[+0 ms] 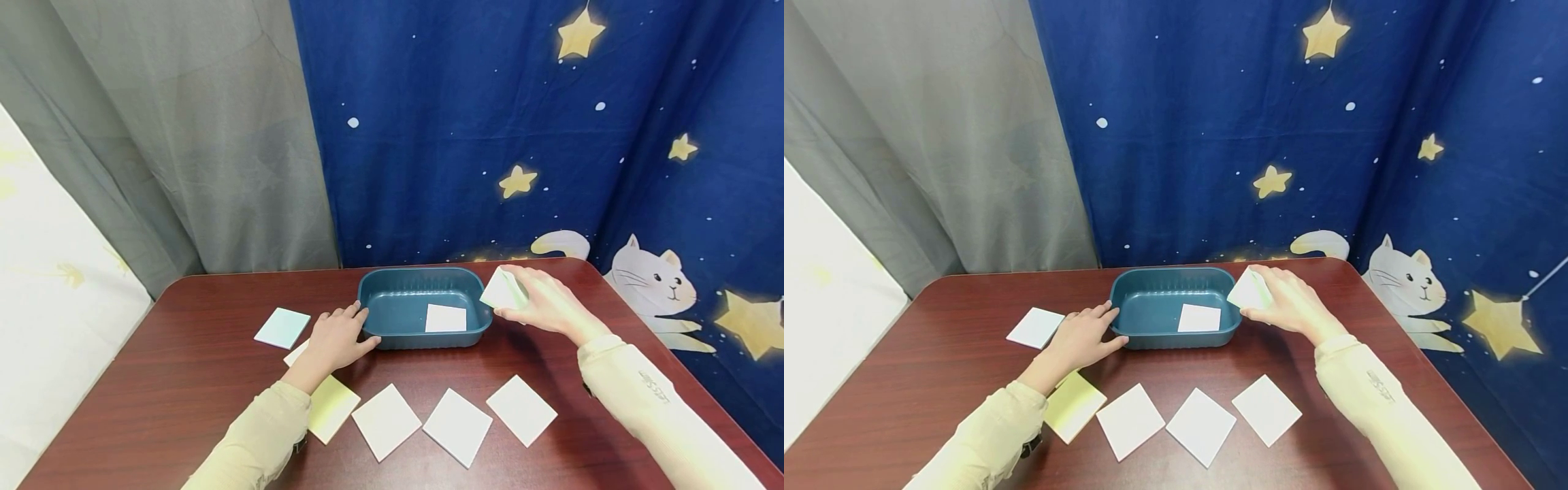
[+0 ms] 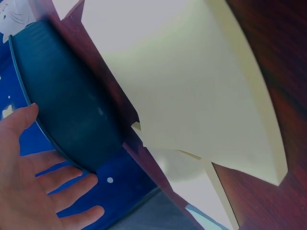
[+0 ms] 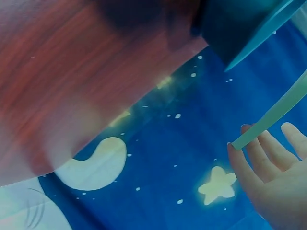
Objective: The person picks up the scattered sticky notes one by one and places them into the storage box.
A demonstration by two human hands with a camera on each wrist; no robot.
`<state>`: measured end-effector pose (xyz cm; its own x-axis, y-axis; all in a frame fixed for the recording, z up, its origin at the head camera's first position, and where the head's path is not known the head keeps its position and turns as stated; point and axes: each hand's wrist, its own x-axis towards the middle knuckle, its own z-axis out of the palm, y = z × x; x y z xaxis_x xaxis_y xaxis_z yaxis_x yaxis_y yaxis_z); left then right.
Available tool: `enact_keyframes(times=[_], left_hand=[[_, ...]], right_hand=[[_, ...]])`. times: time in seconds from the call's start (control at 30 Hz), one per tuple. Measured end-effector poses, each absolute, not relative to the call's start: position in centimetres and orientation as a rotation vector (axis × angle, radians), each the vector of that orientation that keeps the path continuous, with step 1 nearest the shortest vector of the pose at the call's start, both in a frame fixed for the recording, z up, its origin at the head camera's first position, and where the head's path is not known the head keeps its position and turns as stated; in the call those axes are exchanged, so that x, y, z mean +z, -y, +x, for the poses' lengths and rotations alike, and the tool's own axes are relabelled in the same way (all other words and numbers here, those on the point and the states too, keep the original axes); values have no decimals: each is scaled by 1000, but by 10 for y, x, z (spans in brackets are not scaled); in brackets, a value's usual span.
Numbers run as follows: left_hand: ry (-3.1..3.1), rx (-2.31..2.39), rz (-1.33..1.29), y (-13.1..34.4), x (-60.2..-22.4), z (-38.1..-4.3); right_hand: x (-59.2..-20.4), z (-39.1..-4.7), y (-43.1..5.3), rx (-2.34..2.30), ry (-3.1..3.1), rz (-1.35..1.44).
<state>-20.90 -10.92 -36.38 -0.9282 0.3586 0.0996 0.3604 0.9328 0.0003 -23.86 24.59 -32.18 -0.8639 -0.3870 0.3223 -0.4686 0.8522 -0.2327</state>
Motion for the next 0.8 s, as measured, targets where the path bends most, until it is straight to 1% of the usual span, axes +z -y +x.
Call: enact_keyframes(times=[0.37, 0.8], left_hand=[[3007, -35, -555, 110, -363, -208], [3017, -19, -546, 110, -363, -208]], right_hand=[[-311, -246, -221, 448, 2776, 746], [-318, -259, -190, 441, 2763, 876]])
